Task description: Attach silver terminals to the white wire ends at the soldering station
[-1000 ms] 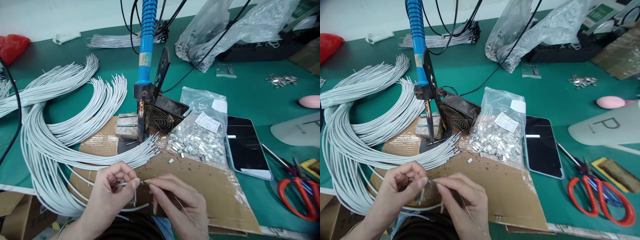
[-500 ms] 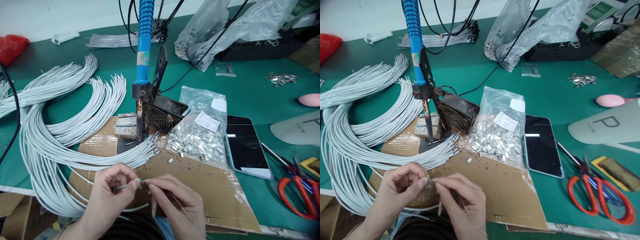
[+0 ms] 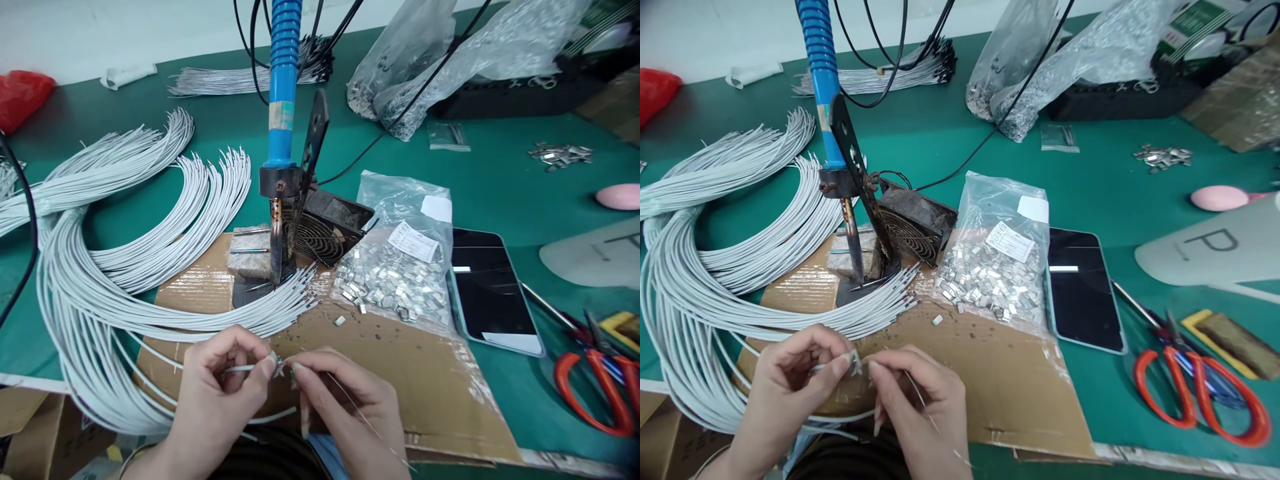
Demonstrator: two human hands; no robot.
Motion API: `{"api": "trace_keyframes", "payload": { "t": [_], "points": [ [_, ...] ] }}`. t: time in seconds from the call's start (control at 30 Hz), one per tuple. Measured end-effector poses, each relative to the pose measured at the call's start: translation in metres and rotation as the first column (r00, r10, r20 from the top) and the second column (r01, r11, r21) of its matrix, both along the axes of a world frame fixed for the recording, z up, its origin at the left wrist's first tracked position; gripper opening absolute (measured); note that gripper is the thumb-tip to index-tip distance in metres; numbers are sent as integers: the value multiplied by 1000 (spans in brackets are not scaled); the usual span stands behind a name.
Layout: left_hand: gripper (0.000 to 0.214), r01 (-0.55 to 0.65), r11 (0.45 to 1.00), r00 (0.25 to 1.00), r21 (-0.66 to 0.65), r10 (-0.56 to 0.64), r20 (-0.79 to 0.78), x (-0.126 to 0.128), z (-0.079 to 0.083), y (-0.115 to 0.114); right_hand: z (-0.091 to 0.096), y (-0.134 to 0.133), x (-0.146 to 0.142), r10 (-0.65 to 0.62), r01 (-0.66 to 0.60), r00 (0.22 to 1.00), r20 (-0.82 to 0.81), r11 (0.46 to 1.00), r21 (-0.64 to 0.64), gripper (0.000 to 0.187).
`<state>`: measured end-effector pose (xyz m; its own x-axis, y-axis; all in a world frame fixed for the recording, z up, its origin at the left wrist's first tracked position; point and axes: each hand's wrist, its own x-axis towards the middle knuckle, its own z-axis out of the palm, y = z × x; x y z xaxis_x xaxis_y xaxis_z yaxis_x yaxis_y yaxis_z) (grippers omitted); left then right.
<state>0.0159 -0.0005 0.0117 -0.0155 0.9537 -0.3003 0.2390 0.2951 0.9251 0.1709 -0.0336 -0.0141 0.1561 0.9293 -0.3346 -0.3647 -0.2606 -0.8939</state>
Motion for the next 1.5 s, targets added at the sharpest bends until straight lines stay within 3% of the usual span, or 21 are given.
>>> {"api": "trace_keyframes", "payload": {
  "t": [0.23,0.33,0.43,0.57,0.67,0.73,0.83,0.9,0.97,1.03,1.1,1.23,1.5],
  "points": [
    [18,-48,998,997,-29,46,-68,8,6,-1,-4,-3,1,-34,6,987,159,985,172,13],
    [19,-18,999,999,-29,17,-50,5,1,-1,-7,-3,0,-33,-8,983,181,976,219,20],
    [20,25,1000,999,-17,-25,-23,1,-7,-2,-9,-4,-2,-77,-32,950,302,941,338,27],
    [20,42,999,999,-31,-42,6,-2,-11,-2,-14,-8,-2,-291,-65,798,528,829,555,40],
    [19,51,998,998,-43,-50,29,-2,-11,-2,-20,-13,1,-388,-167,645,659,770,616,45],
    [19,50,998,998,-45,-48,37,-2,-10,-2,-23,-16,4,-417,-180,582,698,771,611,40],
    [20,34,998,998,-53,-31,54,-1,-7,-2,-22,-17,7,-457,-75,545,703,808,584,32],
    [20,16,998,998,-55,-12,64,0,-5,-1,-16,-14,8,-411,-8,616,672,850,527,26],
    [19,6,999,997,-50,-2,71,1,-4,0,-10,-9,8,-309,60,759,573,910,411,20],
    [17,10,999,997,-44,-6,81,2,-4,1,-4,-4,7,-219,125,892,394,960,251,14],
    [16,31,999,995,-39,-27,101,1,-4,2,1,-1,3,-176,158,963,203,982,100,8],
    [15,77,997,988,2,-77,134,0,-3,3,7,5,-3,-106,106,994,-1,994,-6,9],
    [14,57,998,993,39,-61,106,4,-1,4,8,10,-5,-60,58,997,-57,998,-37,9]
  ]
}}
